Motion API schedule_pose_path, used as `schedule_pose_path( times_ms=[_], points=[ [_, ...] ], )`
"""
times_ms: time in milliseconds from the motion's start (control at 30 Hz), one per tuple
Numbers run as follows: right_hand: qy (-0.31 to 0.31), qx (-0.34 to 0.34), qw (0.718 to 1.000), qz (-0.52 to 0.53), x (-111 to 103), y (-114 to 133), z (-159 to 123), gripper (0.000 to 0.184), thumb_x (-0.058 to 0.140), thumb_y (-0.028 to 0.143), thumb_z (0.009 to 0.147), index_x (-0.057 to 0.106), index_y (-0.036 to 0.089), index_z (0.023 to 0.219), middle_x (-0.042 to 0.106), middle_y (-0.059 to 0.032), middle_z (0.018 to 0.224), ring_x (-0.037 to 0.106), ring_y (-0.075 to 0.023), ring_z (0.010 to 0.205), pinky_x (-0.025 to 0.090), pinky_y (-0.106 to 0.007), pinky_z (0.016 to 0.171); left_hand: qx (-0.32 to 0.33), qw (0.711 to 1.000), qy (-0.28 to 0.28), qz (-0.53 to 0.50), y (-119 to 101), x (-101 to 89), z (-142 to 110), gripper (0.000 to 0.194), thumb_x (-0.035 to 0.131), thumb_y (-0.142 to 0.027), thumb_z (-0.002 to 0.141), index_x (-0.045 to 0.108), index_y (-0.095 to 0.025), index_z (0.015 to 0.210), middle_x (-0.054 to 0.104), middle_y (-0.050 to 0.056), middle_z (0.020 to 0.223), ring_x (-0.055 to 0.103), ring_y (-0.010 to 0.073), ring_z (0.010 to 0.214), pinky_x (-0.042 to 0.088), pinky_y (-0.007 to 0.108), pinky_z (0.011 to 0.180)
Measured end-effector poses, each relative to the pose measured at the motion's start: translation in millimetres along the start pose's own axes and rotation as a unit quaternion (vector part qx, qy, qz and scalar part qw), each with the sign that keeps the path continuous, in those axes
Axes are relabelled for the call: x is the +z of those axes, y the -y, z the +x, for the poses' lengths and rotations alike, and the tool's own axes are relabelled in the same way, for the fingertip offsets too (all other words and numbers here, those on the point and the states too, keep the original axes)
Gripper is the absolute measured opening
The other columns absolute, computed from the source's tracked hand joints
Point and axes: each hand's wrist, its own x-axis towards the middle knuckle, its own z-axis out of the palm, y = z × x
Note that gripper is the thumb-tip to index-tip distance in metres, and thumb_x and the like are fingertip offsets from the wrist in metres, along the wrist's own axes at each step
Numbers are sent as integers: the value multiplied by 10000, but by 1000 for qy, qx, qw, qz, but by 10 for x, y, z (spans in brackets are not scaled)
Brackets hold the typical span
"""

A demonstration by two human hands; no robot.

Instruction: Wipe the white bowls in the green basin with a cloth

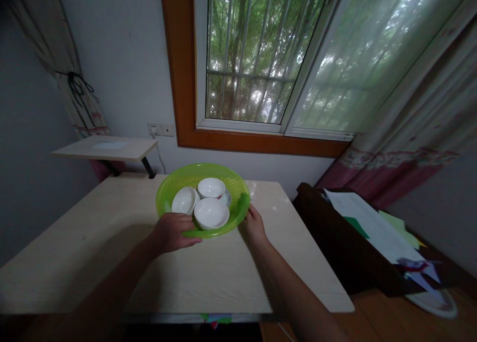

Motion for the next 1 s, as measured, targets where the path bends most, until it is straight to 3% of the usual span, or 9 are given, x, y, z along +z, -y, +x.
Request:
schedule_pose_path(
  times_ms=[133, 267, 400, 500, 633, 833, 1000],
  points=[
    [-1, 21, 999, 40, 137, 46, 131, 530, 928, 508, 667, 818, 217, 1096, 831, -108, 1031, 745, -391, 1089, 590, -563, 993, -8, 1000, 15, 6, 6, 23, -4, 490, 633, -634, 944, 661, -198, 721, 681, 11, 716, 620, 150, 643, 395, 288, 565],
    [0, 28, 999, 43, 196, 50, 128, 552, 932, 514, 660, 816, 206, 1103, 828, -127, 1033, 754, -392, 1068, 591, -564, 991, -5, 1000, 6, 5, 5, 31, -5, 512, 612, -652, 949, 655, -199, 715, 680, 18, 709, 619, 152, 636, 394, 299, 559],
    [-18, 20, 1000, -2, 67, -25, -84, 432, 861, 507, 748, 828, 218, 1067, 811, -124, 1149, 718, -378, 1165, 526, -573, 1080, -4, 1000, 4, 10, -8, 12, 2, 525, 601, -651, 957, 636, -195, 700, 675, 18, 699, 622, 160, 629, 388, 309, 550],
    [-3, 3, 998, -56, -85, -77, -316, 418, 794, 492, 814, 816, 251, 1155, 765, -92, 1298, 649, -340, 1294, 437, -535, 1182, -4, 1000, 8, 12, -8, 12, 0, 508, 623, -642, 948, 641, -195, 708, 677, 17, 703, 621, 159, 634, 395, 306, 557],
    [5, 25, 997, -78, -195, -108, -461, 434, 763, 519, 845, 801, 274, 1200, 767, -80, 1295, 666, -326, 1257, 441, -519, 1169, -2, 1000, 2, 10, 0, 30, -8, 464, 672, -617, 924, 659, -199, 724, 677, 13, 709, 620, 156, 636, 406, 300, 566],
    [2, 11, 999, -39, -116, -109, -116, 430, 799, 478, 808, 801, 264, 1181, 766, -77, 1302, 668, -316, 1258, 480, -509, 1139, -7, 1000, 10, 7, -11, 32, -12, 425, 665, -601, 930, 686, -211, 761, 686, 10, 733, 629, 158, 658, 419, 299, 575],
    [9, 52, 998, 44, 101, -76, 134, 418, 887, 440, 710, 816, 205, 1048, 822, -122, 1087, 760, -345, 1009, 589, -528, 968, -12, 999, 29, -9, -16, -16, -15, 389, 666, -580, 930, 699, -209, 816, 699, 18, 771, 644, 170, 694, 448, 304, 603]
  ],
)
